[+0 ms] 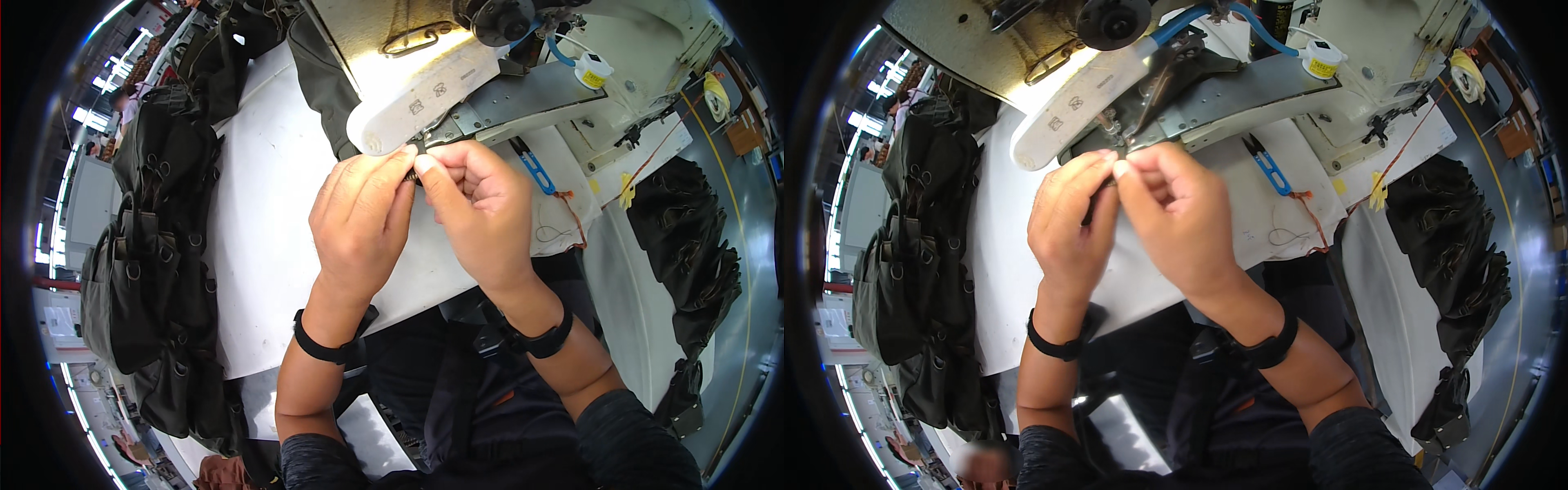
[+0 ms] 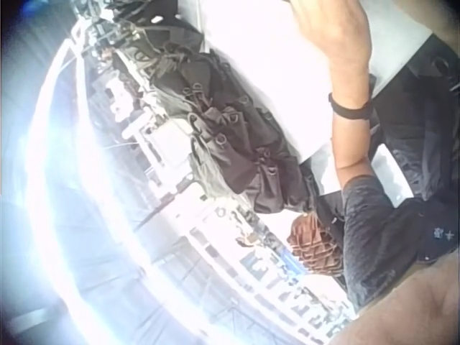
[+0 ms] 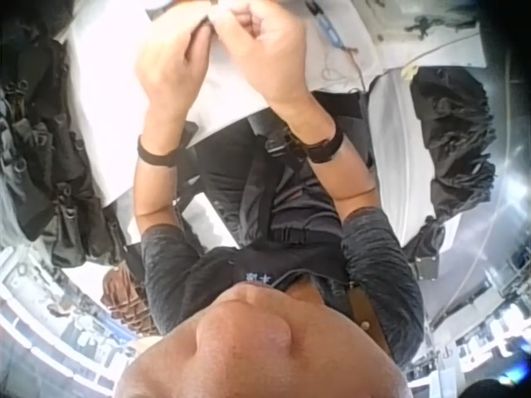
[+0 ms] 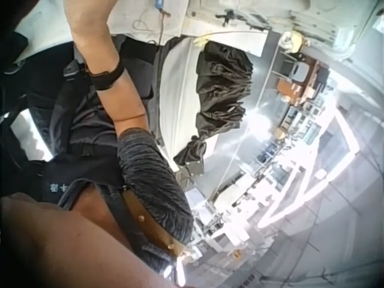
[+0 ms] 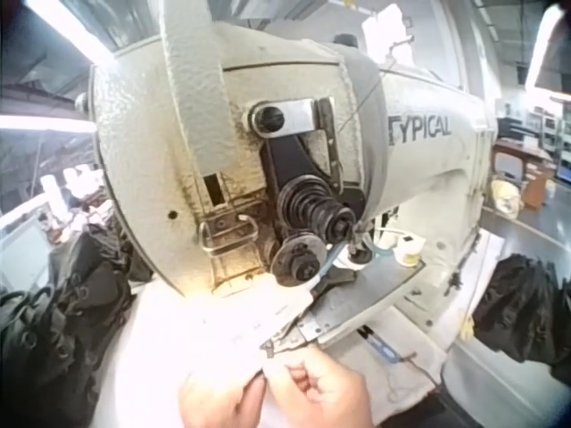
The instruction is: Manually attaching and sewing hardware components like a zipper pull and ring to a leather bag using a sewing machine.
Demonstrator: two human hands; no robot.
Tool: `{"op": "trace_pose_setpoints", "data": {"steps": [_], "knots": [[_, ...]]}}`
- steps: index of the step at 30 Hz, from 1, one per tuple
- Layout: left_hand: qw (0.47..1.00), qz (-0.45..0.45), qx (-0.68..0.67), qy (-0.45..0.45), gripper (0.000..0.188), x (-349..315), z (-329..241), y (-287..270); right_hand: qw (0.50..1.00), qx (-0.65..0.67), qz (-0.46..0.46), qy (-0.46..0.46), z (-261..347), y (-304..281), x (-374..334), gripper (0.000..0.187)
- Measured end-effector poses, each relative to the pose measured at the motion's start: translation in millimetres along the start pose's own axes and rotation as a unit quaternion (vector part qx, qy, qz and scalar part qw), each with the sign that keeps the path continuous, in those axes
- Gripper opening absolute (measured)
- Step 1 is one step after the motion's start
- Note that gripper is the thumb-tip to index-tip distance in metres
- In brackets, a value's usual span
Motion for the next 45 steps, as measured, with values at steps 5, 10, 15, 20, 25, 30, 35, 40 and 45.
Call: {"op": "trace_pose_setpoints", "data": {"steps": [5, 10, 15, 20, 25, 30, 35, 40, 45], "knots": [[0.999, -0.009, -0.021, -0.039, 0.031, -1.4, 5.7, -0.2, 0.999, 0.020, -0.005, -0.035, -2.2, 3.9, -4.7, 0.010], [1.000, -0.003, -0.010, -0.006, 0.030, -2.1, 3.6, -1.1, 0.997, 0.069, -0.005, -0.017, -6.7, 0.6, -5.9, 0.012], [0.999, 0.020, 0.025, -0.005, 0.030, -0.4, -4.5, 0.1, 0.988, 0.124, -0.002, 0.095, -18.8, -0.3, -3.9, 0.015], [0.999, 0.009, 0.001, 0.038, 0.032, -3.4, -7.2, -2.3, 0.976, 0.155, -0.019, 0.151, -28.7, -4.1, -4.0, 0.012], [0.998, 0.001, 0.014, 0.055, 0.031, -0.4, -10.1, -1.8, 0.969, 0.171, -0.027, 0.176, -29.0, -4.5, 2.4, 0.010], [1.000, 0.004, 0.009, 0.028, 0.030, 0.4, -5.2, 0.0, 0.971, 0.168, -0.037, 0.165, -26.2, -2.5, 3.4, 0.009], [0.999, -0.009, 0.019, 0.035, 0.029, 2.1, -3.8, 2.0, 0.976, 0.157, -0.029, 0.146, -25.6, -5.3, 9.2, 0.013], [0.998, -0.008, 0.047, 0.041, 0.030, 4.2, 1.0, 3.5, 0.984, 0.114, -0.025, 0.136, -23.6, -5.4, 10.9, 0.016], [0.998, -0.014, 0.044, 0.031, 0.029, 2.4, 3.8, 5.1, 0.997, 0.047, -0.012, 0.061, -8.3, -20.7, 16.1, 0.017]]}}
Point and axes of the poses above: each hand's wrist, its own x-axis towards the middle knuckle, its own y-axis out of the palm, z = x × y, the point moved 8 cm from there along x, towards the middle knuckle, and after that the axes turned 5 degrees about -z, right-handed, at the moved point
